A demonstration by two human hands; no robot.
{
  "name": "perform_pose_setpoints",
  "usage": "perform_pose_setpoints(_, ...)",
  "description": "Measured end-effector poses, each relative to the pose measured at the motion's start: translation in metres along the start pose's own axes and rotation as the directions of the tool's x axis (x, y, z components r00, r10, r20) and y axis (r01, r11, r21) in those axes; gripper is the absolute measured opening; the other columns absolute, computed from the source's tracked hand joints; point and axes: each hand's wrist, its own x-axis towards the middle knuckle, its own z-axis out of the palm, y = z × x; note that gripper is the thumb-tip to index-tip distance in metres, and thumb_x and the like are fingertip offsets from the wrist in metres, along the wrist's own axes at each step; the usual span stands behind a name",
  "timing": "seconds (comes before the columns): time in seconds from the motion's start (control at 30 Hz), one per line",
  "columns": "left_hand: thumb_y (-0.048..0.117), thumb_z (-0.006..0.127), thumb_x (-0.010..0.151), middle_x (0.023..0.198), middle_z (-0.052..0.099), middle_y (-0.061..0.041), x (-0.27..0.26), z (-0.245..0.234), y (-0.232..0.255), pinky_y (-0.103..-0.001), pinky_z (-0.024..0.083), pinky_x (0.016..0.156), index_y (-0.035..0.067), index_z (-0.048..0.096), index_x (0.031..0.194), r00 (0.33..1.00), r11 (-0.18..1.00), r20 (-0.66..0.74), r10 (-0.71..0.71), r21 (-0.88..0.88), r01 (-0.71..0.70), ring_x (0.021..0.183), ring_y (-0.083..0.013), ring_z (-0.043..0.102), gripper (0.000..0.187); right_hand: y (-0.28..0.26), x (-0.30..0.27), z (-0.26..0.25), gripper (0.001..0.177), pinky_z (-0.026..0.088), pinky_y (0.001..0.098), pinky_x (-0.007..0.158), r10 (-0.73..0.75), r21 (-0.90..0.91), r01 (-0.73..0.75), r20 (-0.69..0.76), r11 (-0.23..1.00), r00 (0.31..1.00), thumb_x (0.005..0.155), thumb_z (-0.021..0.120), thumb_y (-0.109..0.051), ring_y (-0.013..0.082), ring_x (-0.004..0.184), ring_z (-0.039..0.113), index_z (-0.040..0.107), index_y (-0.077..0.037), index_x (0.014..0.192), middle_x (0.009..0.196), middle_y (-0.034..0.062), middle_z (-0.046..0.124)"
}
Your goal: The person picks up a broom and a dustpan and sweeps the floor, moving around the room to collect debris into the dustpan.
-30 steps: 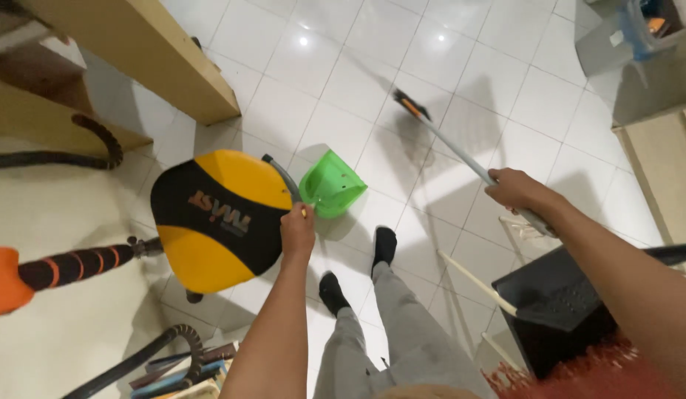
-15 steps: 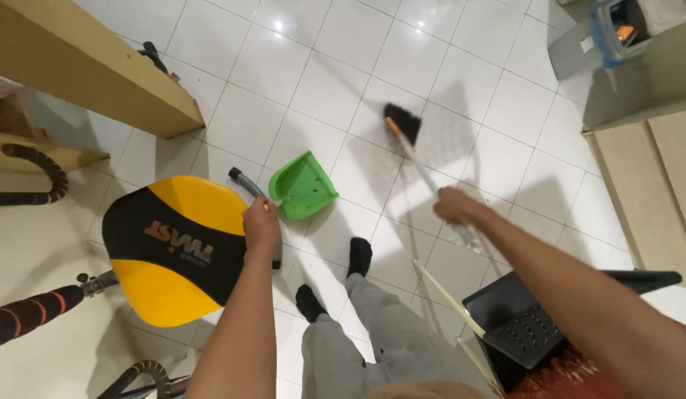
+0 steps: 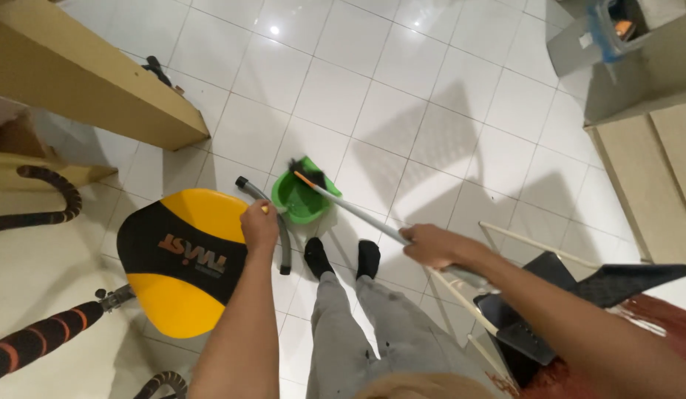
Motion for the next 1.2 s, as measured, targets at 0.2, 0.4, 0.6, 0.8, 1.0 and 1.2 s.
perform_pose_setpoints(0.2,0.02,0.069,0.094,0.098,0.074,-0.025,0.041,-0.021,-0.023,-0.049,0.055,0.085,0.001,0.075,0.105,0.999,0.999,-0.02,0.048,-0.002,-0.048,0.095,-0.0433,0.07,0.023,0.005,-0.039,-0.036,0.061,0.042,0.0297,0.043,0.148,0.106,-0.142,-0.059,0.984,0.987,0.1,0.055,-0.028,0.0139,0.048,0.045,0.039,-0.019,0.158,0.083,0.0114,0.066)
perform_pose_setpoints(0.4,0.02,0.069,0.094,0.096,0.073,-0.025,0.075,-0.057,-0.029,-0.049,0.056,0.082,0.001,0.075,0.105,0.996,0.996,-0.015,0.084,-0.009,-0.084,0.093,-0.044,0.071,0.022,0.007,0.009,-0.082,0.059,0.048,0.0334,0.047,0.171,0.119,-0.145,-0.26,0.982,0.95,0.099,0.058,-0.026,0.0175,0.051,0.051,0.044,-0.013,0.154,0.078,0.0119,0.067)
perform_pose_setpoints(0.6,0.021,0.068,0.096,0.096,0.073,-0.026,0.101,-0.107,-0.025,-0.051,0.054,0.08,0.002,0.075,0.108,0.999,0.998,0.0,0.035,0.053,-0.035,0.089,-0.0435,0.07,0.024,-0.014,0.108,-0.127,0.042,0.055,0.0411,0.057,0.114,0.028,-0.112,-0.381,0.993,0.917,0.097,0.053,-0.019,0.027,0.061,0.066,0.057,0.004,0.133,0.079,0.0196,0.07)
perform_pose_setpoints(0.8,0.019,0.069,0.096,0.096,0.073,-0.026,0.133,-0.103,-0.062,-0.05,0.054,0.081,-0.001,0.074,0.107,0.99,0.991,-0.067,0.126,0.048,-0.123,0.091,-0.0443,0.069,0.023,-0.051,0.175,-0.145,0.035,0.057,0.0455,0.062,0.123,0.059,-0.108,-0.411,0.992,0.903,0.093,0.049,-0.013,0.0311,0.064,0.069,0.066,0.009,0.114,0.079,0.0221,0.071)
perform_pose_setpoints(1.0,0.016,0.067,0.095,0.097,0.073,-0.025,0.153,-0.09,-0.065,-0.049,0.055,0.083,-0.002,0.073,0.106,0.993,0.998,-0.103,0.062,-0.012,-0.063,0.092,-0.0431,0.07,0.022,-0.089,0.218,-0.114,0.037,0.059,0.043,0.066,0.048,0.011,-0.048,-0.37,0.999,0.928,0.089,0.052,-0.014,0.0307,0.068,0.073,0.066,0.015,0.109,0.082,0.0228,0.073)
perform_pose_setpoints(1.2,0.012,0.067,0.094,0.103,0.072,-0.028,0.167,-0.085,-0.066,-0.05,0.054,0.085,-0.003,0.072,0.107,0.994,0.999,-0.111,-0.014,-0.052,0.008,0.097,-0.0448,0.068,0.021,-0.144,0.181,-0.042,0.038,0.062,0.0437,0.067,0.011,-0.067,-0.023,-0.161,0.998,0.987,0.093,0.045,-0.012,0.0323,0.073,0.074,0.057,0.014,0.119,0.098,0.0265,0.072)
